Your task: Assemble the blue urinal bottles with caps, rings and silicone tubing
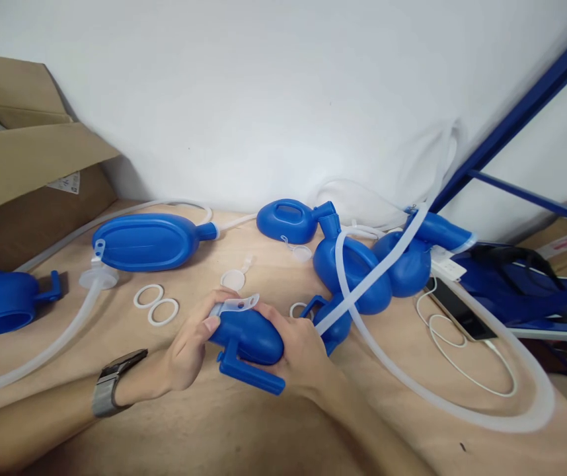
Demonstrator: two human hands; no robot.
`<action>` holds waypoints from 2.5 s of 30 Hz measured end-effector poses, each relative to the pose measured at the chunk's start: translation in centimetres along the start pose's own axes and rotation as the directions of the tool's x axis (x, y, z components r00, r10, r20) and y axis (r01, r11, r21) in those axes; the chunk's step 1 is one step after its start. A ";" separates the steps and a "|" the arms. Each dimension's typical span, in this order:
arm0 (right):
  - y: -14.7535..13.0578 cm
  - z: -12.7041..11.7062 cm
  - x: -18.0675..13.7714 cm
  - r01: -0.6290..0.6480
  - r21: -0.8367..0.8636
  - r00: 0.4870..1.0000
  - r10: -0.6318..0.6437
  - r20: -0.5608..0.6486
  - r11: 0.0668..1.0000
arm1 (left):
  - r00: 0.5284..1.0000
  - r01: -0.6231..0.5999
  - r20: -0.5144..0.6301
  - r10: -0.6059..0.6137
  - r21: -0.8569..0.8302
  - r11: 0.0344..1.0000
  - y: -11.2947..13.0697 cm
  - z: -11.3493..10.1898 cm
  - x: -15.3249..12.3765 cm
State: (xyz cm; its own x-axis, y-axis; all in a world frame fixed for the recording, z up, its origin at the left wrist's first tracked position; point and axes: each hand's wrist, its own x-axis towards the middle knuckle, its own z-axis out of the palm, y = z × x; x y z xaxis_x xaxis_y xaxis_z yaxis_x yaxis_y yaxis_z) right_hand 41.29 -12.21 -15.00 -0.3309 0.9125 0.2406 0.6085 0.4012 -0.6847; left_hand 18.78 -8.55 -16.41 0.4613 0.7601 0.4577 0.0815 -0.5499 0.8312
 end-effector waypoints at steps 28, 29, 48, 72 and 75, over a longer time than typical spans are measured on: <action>-2.7 -2.0 6.3 0.153 0.123 0.981 -0.136 -0.136 0.981 | 0.964 -0.200 -0.070 0.255 0.441 0.875 2.5 -5.5 5.5; -3.6 -2.1 7.0 0.165 0.085 0.979 -0.152 -0.134 0.983 | 0.959 -0.221 -0.063 0.275 0.441 0.870 2.5 -5.7 5.6; -5.2 -1.0 8.3 0.122 0.299 0.990 -0.096 -0.099 0.946 | 0.941 -0.251 -0.093 0.324 0.450 0.857 3.6 -6.4 5.6; -6.3 -0.2 7.7 0.182 0.373 0.965 -0.093 -0.244 0.910 | 0.810 -0.411 -0.053 0.584 0.658 0.630 5.3 -6.1 4.7; -6.0 -0.2 7.8 0.195 0.356 0.963 -0.109 -0.247 0.914 | 0.798 -0.416 -0.051 0.600 0.675 0.610 5.3 -6.1 4.7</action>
State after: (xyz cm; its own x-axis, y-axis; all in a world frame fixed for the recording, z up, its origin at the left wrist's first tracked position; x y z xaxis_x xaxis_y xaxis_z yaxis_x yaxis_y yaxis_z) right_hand 35.17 -7.46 -8.84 -0.2065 0.8547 0.4763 0.2349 0.5159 -0.8238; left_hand 15.98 -5.80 -7.99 0.3721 0.2942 0.8803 0.4541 -0.8849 0.1039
